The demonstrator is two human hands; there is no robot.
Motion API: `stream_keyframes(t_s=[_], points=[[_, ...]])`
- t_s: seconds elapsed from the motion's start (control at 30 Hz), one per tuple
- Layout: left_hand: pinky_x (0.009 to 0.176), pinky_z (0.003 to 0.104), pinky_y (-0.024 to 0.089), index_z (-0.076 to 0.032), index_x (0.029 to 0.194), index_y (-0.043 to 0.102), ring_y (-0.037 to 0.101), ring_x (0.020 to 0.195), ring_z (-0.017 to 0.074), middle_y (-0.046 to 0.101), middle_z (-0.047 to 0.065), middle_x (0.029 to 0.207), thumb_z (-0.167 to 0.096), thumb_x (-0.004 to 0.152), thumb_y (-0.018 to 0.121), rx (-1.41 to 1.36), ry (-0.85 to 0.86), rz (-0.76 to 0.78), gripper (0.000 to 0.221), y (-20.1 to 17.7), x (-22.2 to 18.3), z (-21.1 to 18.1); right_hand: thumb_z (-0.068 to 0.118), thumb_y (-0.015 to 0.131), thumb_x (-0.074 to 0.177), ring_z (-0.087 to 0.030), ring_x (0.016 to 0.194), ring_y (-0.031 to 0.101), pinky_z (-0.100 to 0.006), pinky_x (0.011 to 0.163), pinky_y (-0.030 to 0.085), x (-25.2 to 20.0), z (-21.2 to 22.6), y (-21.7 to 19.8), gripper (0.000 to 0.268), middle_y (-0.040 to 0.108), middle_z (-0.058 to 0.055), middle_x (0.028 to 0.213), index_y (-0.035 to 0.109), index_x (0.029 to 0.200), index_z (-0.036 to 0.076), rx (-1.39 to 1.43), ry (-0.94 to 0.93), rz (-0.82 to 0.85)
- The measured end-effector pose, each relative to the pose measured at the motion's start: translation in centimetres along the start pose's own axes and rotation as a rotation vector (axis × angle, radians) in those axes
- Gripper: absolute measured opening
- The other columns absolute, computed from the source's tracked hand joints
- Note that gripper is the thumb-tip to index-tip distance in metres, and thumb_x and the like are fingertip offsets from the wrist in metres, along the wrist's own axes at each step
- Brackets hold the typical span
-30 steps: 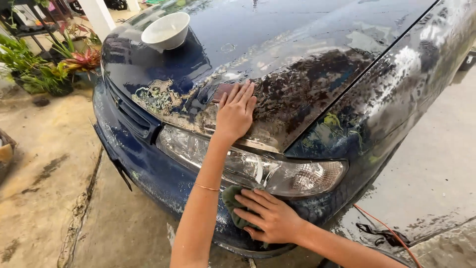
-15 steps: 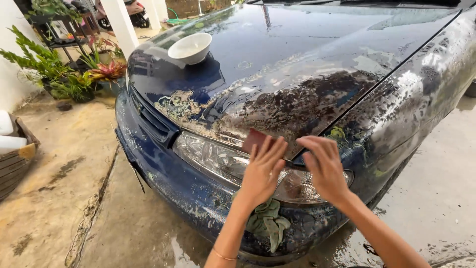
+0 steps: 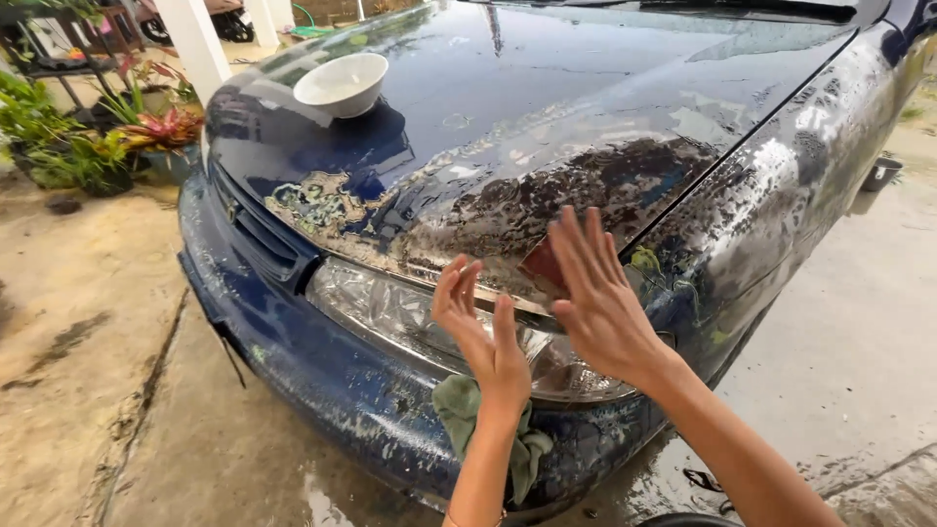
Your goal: Wet sanding the hood of a car to remove damaged paint and prepare the surface for refinishing.
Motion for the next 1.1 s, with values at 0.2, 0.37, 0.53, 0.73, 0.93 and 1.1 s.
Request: stream_keyframes(t_s=[0.2, 0.37, 0.53, 0.73, 0.93, 1.1], points=[[0.122, 0.052, 0.024, 0.001, 0.142, 0.026, 0.041, 0.137, 0.037, 0.036, 0.018, 0.144, -0.012, 0.105, 0.044, 0.316, 0.13, 0.144, 0.043, 0.3, -2.3, 4.6, 0.066, 0.031, 0.104, -0.032, 0.158, 0.016, -0.043, 0.125, 0.018, 0.4, -4.6, 4.4, 0.084, 0.02, -0.017, 0.171, 0.028, 0.162, 0.006, -0.535, -0.177, 0.209], [0.118, 0.058, 0.034, -0.005, 0.13, 0.054, 0.05, 0.131, 0.0403, 0.049, 0.012, 0.134, -0.026, 0.097, 0.061, 0.629, 0.415, 0.289, 0.039, 2.4, -4.4, 4.6, 0.057, 0.02, 0.112, -0.036, 0.156, 0.017, -0.048, 0.126, 0.012, 4.5, -12.0, 1.4, 0.075, 0.02, -0.019, 0.169, 0.026, 0.162, 0.001, -0.354, 0.157, 0.255], [0.117, 0.055, 0.044, -0.003, 0.121, 0.057, 0.057, 0.129, 0.0363, 0.058, 0.015, 0.127, -0.019, 0.103, 0.057, 0.614, 0.402, 0.379, 0.025, 2.8, -4.6, 3.0, 0.059, 0.019, 0.104, -0.027, 0.157, 0.0, -0.044, 0.124, -0.001, 3.0, -7.9, 2.7, 0.079, 0.002, -0.014, 0.171, 0.003, 0.161, 0.006, -0.32, 0.148, 0.409], [0.111, 0.055, 0.045, 0.001, 0.128, 0.057, 0.059, 0.126, 0.039, 0.059, 0.017, 0.129, -0.022, 0.09, 0.068, 0.678, 0.429, 0.337, 0.045, 2.8, -5.3, 3.6, 0.057, 0.026, 0.105, -0.04, 0.15, 0.032, -0.063, 0.117, 0.016, 5.1, -15.0, 0.0, 0.072, 0.039, -0.02, 0.164, 0.047, 0.155, 0.01, -0.667, 0.027, 0.103], [0.118, 0.053, 0.035, 0.002, 0.135, 0.059, 0.055, 0.135, 0.0346, 0.06, 0.018, 0.142, -0.039, 0.095, 0.067, 0.865, 0.381, 0.348, 0.058, 3.8, -4.4, 3.8, 0.074, 0.02, 0.102, -0.025, 0.152, 0.031, -0.057, 0.125, -0.002, 2.7, -8.8, 1.1, 0.083, 0.037, -0.006, 0.165, 0.037, 0.16, 0.017, -0.741, -0.108, 0.146], [0.12, 0.052, 0.032, 0.002, 0.138, 0.06, 0.055, 0.137, 0.0343, 0.06, 0.019, 0.144, -0.037, 0.094, 0.072, 0.865, 0.454, 0.309, 0.061, 3.8, -4.0, 2.3, 0.061, 0.021, 0.112, -0.031, 0.157, 0.016, -0.068, 0.121, -0.01, 3.4, -14.0, -0.6, 0.07, 0.023, -0.007, 0.171, 0.028, 0.164, 0.014, -0.393, 0.104, 0.199]])
Point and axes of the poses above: each hand's wrist, its own x-axis towards the middle knuckle, its own y-axis out of the palm, z = x × y, the point moved 9 cm from there along x, towards the middle knuckle
